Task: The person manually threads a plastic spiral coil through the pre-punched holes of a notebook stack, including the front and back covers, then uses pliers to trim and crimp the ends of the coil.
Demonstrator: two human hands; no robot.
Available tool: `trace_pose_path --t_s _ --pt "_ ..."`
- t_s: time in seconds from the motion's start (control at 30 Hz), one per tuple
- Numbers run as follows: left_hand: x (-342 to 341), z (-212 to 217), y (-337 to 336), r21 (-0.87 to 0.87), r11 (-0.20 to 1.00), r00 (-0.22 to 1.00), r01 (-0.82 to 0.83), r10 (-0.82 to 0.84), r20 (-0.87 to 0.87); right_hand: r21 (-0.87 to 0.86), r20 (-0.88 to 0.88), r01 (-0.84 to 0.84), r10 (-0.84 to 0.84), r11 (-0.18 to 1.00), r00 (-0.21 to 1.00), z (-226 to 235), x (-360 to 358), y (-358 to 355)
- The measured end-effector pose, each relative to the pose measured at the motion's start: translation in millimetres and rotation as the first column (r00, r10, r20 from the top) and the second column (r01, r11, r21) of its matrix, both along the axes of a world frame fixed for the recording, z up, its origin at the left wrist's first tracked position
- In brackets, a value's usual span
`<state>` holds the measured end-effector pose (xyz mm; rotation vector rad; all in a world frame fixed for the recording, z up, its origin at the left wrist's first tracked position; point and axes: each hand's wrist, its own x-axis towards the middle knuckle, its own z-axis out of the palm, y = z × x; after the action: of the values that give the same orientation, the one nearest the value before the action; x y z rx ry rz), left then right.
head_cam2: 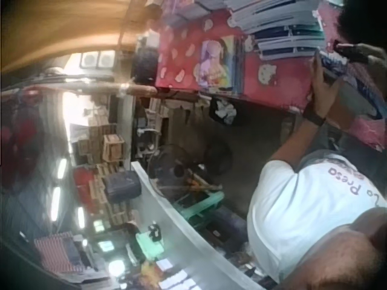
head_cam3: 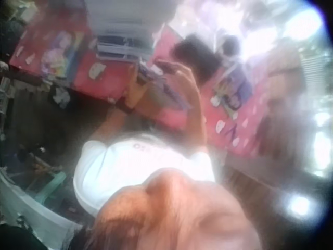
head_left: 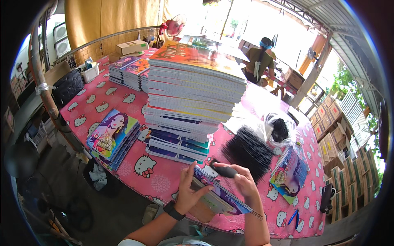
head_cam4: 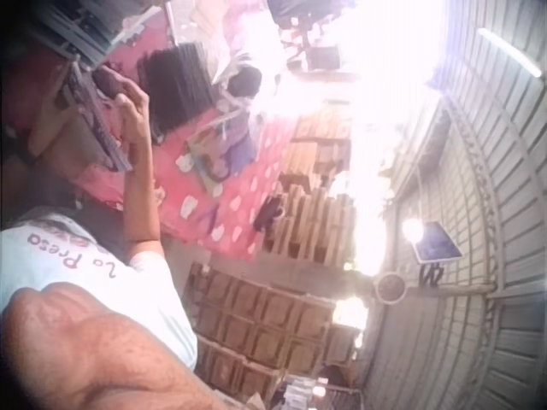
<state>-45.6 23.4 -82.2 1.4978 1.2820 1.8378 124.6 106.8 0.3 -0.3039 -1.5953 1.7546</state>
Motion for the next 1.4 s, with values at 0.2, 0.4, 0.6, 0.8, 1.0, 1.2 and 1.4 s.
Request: trace_pose_path --t_s 0.2,0.4,0.6,0.8,1.0,1.2,1.4 --pt "-12 6 1 -0.031 0.998 0.980 0.059 -0.052 0.194 0.784 0.559 -0.073 -0.651 0.616 0.514 -35 31 8" --pt "-13 66 1 0.078 0.958 0.959 0.277 -0.280 0.037 0.694 0.436 0.103 -0.530 0.712 0.728 77 45 -60" --pt "21 98 -8 0.155 0.879 0.890 0.451 -0.455 -0.008 0.705 0.240 0.397 -0.725 0.587 0.645 80 23 -103" --pt "26 106 -20 0.267 0.855 0.895 0.445 -0.428 -0.124 0.759 0.220 0.378 -0.755 0.530 0.618 83 28 -114" --pt "23 99 -29 0.180 0.938 0.955 0.298 -0.293 -0.052 0.833 0.175 0.338 -0.788 0.438 0.590 84 12 -113" --pt "-26 86 -28 0.236 0.970 0.964 -0.062 0.120 -0.239 0.914 0.111 0.227 -0.744 0.337 0.659 101 -4 -104" --pt "-223 176 -45 0.373 0.685 0.773 -0.625 0.609 0.176 0.570 0.025 0.734 -0.901 0.370 0.434 88 103 -89"
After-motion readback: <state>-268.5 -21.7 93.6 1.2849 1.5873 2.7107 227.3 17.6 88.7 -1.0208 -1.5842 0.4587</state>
